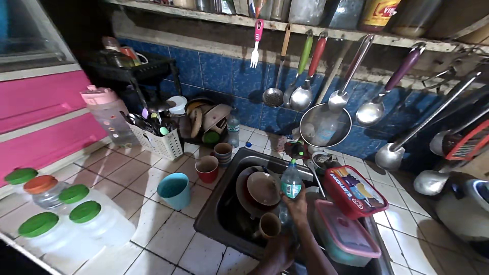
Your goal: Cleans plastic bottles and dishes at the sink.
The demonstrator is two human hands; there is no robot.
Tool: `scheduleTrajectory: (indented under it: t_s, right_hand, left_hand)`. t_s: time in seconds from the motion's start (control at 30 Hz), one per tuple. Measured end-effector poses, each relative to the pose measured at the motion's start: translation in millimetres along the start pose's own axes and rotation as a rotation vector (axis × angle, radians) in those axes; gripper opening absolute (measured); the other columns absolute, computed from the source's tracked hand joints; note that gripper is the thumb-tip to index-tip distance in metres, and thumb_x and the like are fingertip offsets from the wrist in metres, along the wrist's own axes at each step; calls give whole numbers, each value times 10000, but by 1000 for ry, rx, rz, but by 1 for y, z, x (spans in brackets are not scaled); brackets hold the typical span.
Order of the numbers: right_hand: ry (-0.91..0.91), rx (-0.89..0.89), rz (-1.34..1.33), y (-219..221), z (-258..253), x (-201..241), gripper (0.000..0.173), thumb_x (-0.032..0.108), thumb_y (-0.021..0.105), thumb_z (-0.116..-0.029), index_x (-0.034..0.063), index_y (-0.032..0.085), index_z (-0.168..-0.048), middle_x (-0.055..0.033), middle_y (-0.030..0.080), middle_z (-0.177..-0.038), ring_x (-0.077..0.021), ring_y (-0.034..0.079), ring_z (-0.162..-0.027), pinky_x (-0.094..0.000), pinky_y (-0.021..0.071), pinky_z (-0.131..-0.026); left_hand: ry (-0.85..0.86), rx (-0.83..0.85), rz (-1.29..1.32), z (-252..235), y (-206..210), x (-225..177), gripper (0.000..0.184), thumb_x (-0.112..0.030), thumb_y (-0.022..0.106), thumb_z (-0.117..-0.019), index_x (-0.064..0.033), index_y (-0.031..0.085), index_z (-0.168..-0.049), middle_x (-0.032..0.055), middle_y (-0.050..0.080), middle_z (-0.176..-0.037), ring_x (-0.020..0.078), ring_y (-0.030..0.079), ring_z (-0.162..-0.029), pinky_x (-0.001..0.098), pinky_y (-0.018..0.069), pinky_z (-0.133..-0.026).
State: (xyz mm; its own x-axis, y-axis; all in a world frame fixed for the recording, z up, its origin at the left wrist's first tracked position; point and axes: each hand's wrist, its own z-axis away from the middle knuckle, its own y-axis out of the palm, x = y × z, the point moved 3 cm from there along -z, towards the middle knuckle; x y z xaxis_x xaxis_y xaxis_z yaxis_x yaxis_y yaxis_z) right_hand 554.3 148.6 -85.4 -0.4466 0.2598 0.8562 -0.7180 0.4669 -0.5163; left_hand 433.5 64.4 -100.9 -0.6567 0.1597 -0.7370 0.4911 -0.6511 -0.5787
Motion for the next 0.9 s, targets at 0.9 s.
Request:
scheduleTrajectory:
  t_s: [0.9]
  right_hand:
    - [-21, 2, -45, 1, -1, -2, 1131, 333, 896, -774, 84, 194, -1625, -303, 516, -1447, -450, 600, -1233, -605, 490, -1015]
  left_hand:
    - [22, -14, 24, -1, 1, 2, 546, -406, 496, -1066, -98, 449, -1515, 235, 664, -1251, 399, 647, -1168, 596, 489, -1003]
